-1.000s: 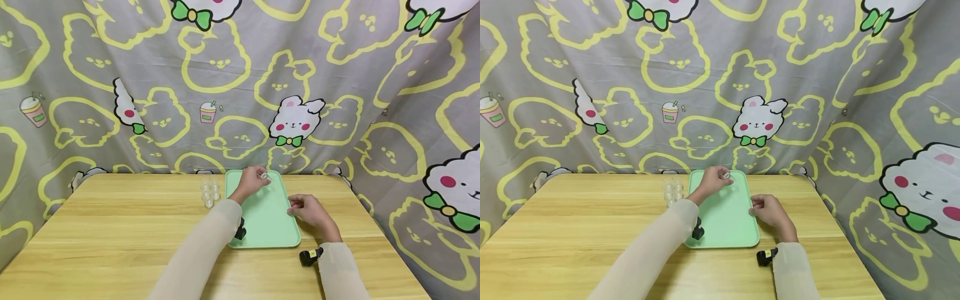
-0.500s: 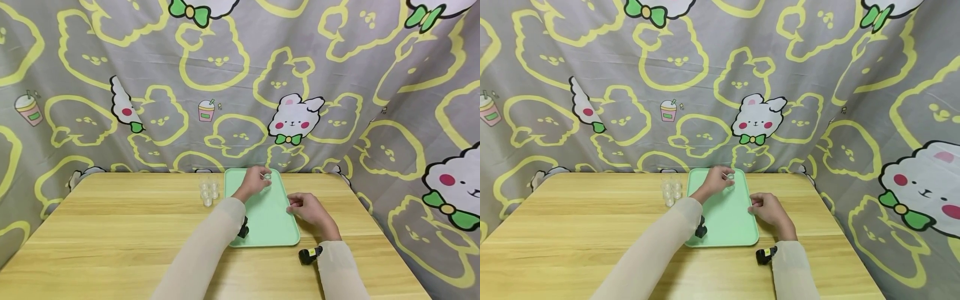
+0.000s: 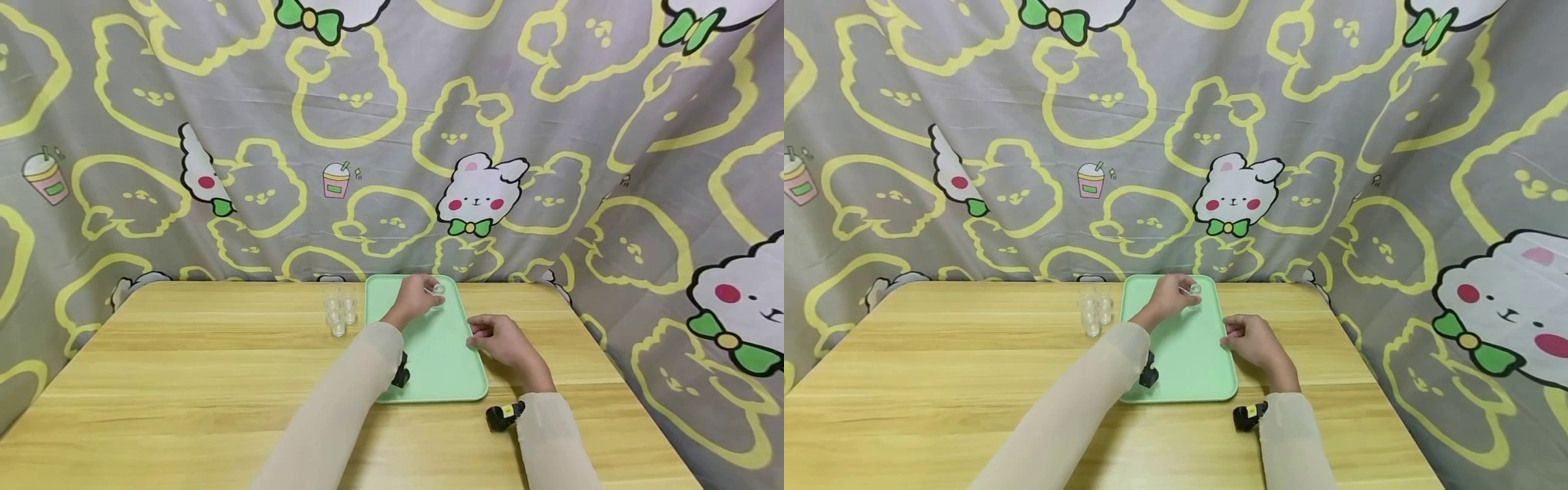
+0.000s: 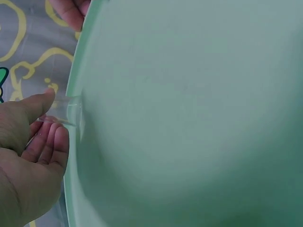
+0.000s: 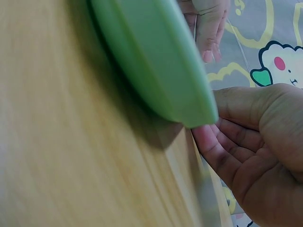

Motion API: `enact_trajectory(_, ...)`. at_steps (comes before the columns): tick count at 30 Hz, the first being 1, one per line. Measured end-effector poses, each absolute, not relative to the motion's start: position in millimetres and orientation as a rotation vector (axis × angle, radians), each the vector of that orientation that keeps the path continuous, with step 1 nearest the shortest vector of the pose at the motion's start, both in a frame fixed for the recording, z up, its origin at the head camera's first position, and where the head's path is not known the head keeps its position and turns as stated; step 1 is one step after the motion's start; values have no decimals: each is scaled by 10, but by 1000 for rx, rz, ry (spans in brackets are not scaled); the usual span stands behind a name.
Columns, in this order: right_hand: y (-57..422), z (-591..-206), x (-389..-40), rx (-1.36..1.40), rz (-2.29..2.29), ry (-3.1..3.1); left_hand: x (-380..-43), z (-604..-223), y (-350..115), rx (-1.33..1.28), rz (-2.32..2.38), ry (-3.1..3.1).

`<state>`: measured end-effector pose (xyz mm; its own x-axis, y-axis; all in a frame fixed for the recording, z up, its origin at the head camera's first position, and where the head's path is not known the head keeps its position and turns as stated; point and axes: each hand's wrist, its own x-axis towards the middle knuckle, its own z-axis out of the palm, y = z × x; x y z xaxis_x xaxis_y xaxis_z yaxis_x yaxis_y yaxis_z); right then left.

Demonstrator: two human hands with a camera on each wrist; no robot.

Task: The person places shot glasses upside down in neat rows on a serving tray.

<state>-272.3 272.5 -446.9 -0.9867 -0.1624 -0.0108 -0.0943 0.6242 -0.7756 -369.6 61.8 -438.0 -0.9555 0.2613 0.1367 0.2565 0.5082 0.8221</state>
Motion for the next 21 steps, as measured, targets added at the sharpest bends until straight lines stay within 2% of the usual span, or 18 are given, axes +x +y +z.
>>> enact_trajectory(13,2720,-4459,-2705,-202,-1293,2779,-3715,-4371,581,423,1488,2686)
enact_trajectory(21,2715,-4490,-2720,-196,-1291,2773,-3718,-4033,307,604,1412,2712)
